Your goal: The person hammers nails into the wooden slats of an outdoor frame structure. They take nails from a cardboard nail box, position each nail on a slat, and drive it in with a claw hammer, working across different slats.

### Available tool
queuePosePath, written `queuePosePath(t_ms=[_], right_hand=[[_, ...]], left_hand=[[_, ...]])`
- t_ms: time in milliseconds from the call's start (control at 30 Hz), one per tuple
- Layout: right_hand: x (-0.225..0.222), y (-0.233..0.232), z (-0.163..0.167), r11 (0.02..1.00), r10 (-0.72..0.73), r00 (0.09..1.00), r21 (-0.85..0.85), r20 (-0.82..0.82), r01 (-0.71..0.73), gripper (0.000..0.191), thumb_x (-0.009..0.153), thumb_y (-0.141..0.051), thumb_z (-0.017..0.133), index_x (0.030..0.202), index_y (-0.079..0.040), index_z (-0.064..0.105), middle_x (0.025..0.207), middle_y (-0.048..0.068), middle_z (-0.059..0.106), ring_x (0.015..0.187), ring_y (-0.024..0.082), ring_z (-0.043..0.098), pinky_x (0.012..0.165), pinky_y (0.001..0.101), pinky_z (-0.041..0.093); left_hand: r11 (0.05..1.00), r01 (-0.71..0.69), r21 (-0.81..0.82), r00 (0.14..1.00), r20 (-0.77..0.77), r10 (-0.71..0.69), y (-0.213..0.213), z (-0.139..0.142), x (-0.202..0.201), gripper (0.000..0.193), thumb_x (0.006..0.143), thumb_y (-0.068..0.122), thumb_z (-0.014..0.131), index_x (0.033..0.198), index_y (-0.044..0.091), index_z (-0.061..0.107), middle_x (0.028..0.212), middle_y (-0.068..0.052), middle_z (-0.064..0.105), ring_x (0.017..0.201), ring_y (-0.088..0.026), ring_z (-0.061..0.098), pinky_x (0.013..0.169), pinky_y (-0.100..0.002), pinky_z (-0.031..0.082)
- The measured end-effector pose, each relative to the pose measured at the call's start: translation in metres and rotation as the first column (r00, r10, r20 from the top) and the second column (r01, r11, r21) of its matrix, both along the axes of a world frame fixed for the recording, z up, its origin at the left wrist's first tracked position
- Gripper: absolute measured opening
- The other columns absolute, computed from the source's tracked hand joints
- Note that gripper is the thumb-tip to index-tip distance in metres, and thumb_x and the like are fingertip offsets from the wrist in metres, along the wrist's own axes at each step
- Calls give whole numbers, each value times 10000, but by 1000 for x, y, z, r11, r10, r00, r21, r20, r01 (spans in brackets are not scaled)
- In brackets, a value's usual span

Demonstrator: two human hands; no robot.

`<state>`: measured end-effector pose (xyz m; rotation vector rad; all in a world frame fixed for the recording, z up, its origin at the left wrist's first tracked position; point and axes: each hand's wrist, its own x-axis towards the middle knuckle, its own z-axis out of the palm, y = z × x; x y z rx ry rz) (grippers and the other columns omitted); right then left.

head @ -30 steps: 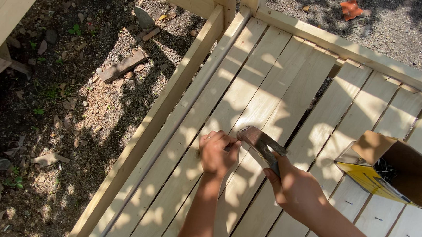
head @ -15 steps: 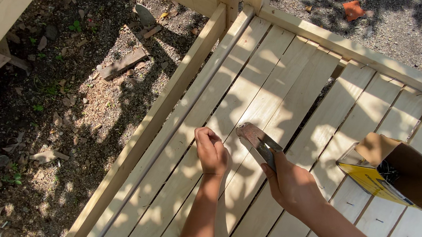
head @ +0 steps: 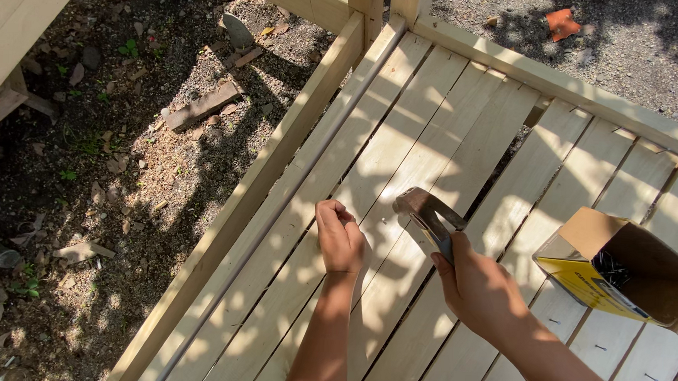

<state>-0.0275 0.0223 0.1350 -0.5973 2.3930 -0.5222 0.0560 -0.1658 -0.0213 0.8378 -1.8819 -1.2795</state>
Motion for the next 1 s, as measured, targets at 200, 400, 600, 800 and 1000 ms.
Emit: queuePosePath(t_ms=[200,400,600,800,1000], right_hand=[[-31,12,-18,990,-82,997,112,-9,83,351,1030,-345,455,1249,-70,459,789,255,710,775,493,683,709,568,518],[-39,41,-70,994,-102,992,-53,-70,98,340,1021,-353,484,1196,-61,488,817,247,723,813,484,697,743,571,526],[-33,24,-89,970,-227,971,74,-67,232,296,1004,-369,537,1165,-124,498,834,214,712,801,452,703,729,580,513],[-34,36,-66,981,-136,991,-143,-14,133,284,997,-338,510,1173,-115,501,818,222,725,817,462,708,735,570,518],[-40,33,-55,993,-117,992,2,53,117,375,1030,-373,465,1246,-67,448,831,235,722,835,465,697,774,575,509]], left_hand=[[998,51,-28,994,102,-48,-12,14,-3,182,890,-23,473,1065,-13,522,1033,-113,502,849,-212,558,801,-346,506],[963,174,-207,983,-25,-183,33,81,-27,277,805,-10,575,1081,-10,557,1046,-148,560,924,-285,572,878,-386,500],[446,759,-475,545,88,-834,205,147,-123,280,805,37,684,1080,71,647,1097,-117,665,1045,-333,680,926,-425,575],[269,962,-44,133,938,-321,264,131,-178,244,793,57,710,1035,73,681,1054,-120,692,999,-320,704,860,-409,590],[309,951,15,62,969,-238,292,102,-186,208,782,77,737,989,75,715,1010,-122,719,952,-308,728,793,-393,605]])
